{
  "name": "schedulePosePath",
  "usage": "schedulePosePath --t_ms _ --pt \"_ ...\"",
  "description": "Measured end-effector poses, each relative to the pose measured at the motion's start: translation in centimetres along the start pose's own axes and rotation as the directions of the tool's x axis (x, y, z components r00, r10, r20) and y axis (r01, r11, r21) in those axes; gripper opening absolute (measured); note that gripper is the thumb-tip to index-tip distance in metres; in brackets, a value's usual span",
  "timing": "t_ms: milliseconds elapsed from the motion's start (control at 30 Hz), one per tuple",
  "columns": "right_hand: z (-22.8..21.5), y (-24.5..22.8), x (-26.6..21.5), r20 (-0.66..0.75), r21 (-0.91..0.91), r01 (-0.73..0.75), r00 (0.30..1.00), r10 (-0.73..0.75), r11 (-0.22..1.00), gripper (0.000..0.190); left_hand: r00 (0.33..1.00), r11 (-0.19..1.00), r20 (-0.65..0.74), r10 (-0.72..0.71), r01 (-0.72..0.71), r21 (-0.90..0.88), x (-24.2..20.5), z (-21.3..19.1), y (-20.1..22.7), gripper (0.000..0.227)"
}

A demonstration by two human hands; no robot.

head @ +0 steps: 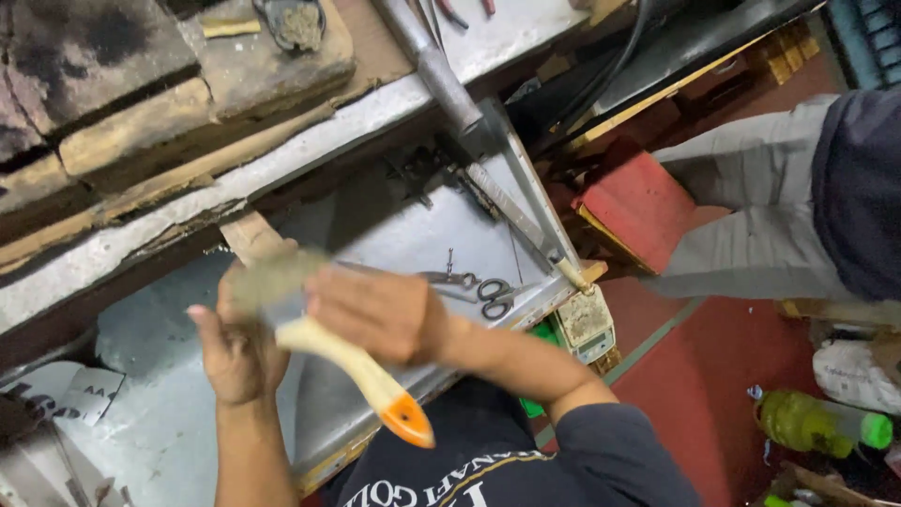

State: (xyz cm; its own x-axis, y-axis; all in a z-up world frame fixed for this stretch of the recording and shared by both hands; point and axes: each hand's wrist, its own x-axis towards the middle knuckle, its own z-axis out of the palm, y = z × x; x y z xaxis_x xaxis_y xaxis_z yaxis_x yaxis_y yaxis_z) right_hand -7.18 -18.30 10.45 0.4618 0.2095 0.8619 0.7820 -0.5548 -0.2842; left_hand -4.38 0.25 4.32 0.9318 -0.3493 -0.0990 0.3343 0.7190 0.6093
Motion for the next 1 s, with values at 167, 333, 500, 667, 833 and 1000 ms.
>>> schedulePosePath --t_ms 167,333,500,667,833,1000 --pt "0.9 0.1 -5.4 0.148 0.361 -0.396 0.918 0.367 0.845 0.019 0.952 0.972 0.266 -0.149 0.191 -0.139 0.6 0.4 -0.6 0.06" --pt "-2.8 0.5 -2.2 -0.048 0.201 -0.585 0.795 0.605 0.786 0.012 0.973 0.989 0.178 -0.148 0.145 0.026 0.4 -4.5 -3.2 0.054" --pt "-2.8 4.0 -7.4 0.005 0.292 -0.427 0.896 0.445 0.856 0.019 0.994 0.78 0.008 -0.107 0.079 0.621 0.2 -2.4 -2.1 0.044" --pt "-9.9 9.5 -9.2 0.318 -0.307 -0.23 0.89 0.328 0.924 0.022 0.985 0.817 0.022 0.174 -0.156 0.555 0.9 -3.6 -0.9 0.026" --pt "-11.6 9.4 -11.0 0.515 -0.463 -0.018 0.808 0.285 0.886 0.037 0.944 0.609 0.07 0.323 -0.264 0.748 0.7 -2.8 1.1 0.014" --pt "-12.0 6.4 -16.2 0.485 -0.556 -0.093 0.771 0.413 0.826 0.017 0.925 0.657 0.029 0.379 -0.292 0.695 1.6 -0.4 2.8 0.021"
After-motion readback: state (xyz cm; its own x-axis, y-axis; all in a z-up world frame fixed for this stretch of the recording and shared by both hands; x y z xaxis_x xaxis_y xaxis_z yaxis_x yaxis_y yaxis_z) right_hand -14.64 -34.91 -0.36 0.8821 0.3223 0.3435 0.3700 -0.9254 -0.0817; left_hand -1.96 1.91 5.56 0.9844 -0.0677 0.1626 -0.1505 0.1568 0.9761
